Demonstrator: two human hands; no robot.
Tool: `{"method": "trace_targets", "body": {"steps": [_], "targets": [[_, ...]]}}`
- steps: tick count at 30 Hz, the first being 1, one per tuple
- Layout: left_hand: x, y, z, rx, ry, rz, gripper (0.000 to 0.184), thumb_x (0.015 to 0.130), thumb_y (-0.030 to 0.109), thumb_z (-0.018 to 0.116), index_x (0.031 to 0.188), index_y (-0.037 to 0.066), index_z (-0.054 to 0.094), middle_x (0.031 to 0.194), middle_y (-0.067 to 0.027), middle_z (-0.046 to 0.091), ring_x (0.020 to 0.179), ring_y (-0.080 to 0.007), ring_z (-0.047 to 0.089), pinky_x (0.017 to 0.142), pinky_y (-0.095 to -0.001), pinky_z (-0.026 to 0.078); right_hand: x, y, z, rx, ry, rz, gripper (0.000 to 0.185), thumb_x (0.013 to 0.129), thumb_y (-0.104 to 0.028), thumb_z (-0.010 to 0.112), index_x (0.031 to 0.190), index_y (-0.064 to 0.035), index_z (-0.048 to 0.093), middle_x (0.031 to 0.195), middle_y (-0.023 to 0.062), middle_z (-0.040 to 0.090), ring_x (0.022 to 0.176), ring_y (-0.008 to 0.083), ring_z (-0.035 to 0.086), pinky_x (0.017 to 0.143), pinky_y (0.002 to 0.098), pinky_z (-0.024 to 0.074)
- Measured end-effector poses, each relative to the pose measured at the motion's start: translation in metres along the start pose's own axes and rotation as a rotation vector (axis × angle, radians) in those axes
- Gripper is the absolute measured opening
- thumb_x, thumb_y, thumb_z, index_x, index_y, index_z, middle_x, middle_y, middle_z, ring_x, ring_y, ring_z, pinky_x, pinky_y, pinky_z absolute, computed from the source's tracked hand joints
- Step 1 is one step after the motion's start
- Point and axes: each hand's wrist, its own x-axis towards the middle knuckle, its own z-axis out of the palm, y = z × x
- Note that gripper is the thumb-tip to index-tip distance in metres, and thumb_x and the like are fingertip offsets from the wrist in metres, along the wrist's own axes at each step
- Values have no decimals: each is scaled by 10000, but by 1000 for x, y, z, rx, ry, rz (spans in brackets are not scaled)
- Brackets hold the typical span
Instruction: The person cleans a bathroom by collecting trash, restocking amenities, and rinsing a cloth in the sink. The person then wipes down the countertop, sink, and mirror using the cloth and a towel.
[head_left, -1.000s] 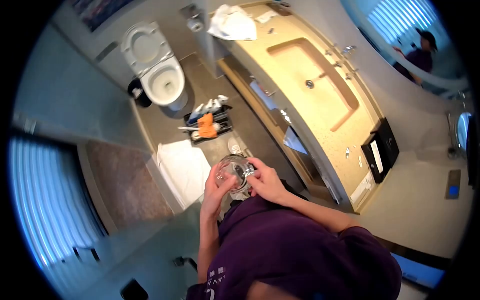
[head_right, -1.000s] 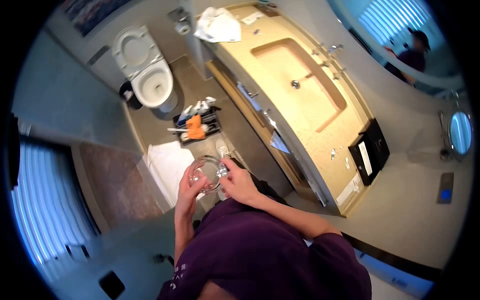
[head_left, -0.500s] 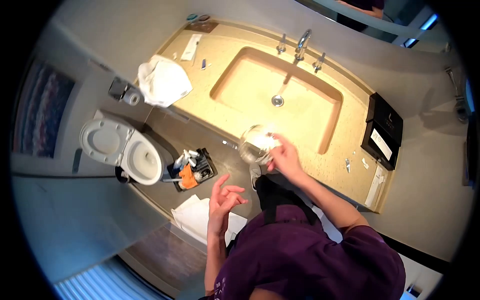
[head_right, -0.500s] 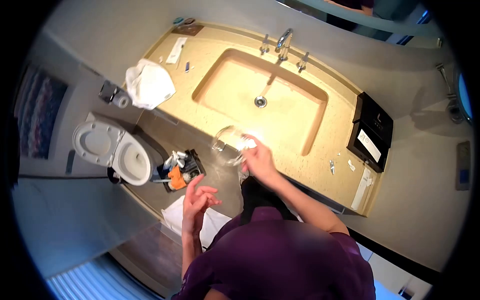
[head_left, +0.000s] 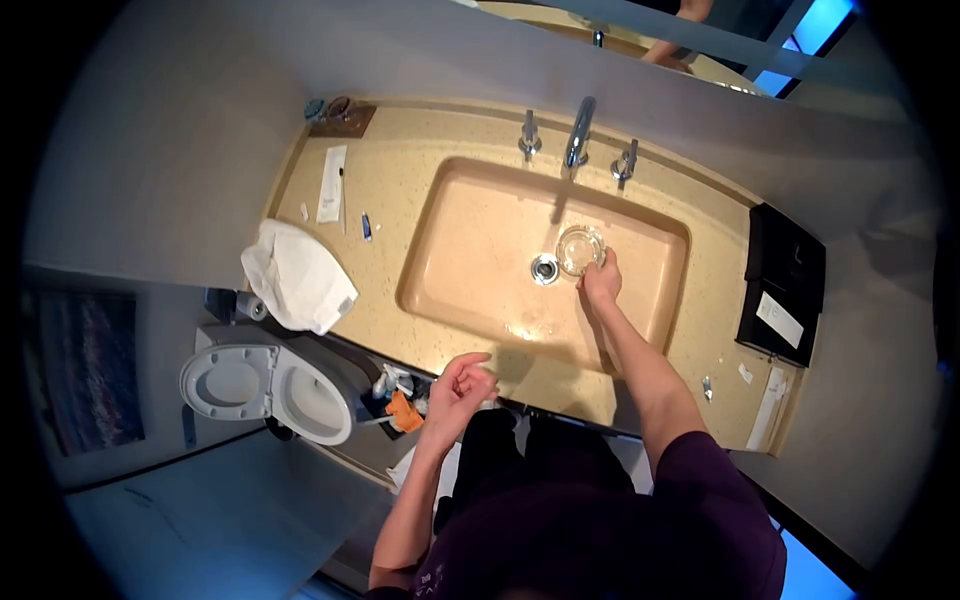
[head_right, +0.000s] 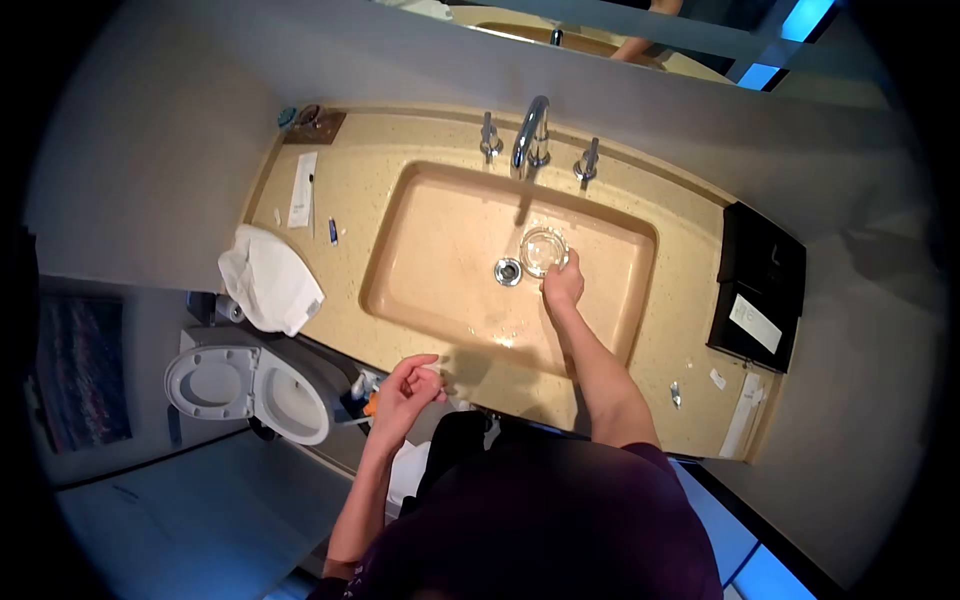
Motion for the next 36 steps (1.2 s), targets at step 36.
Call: {"method": "trace_targets", "body": {"steps": [36], "targets": [[367,168,-10,863,-317,253,461,1032,194,491,1465,45,442,1328,-202,607,1197,-315,615,1007,-445,502,-195,-34,40,109,-330,-199,188,1017,-34,519,1140,-12,659,826,39,648,733,99,602,678,257,511]]}}
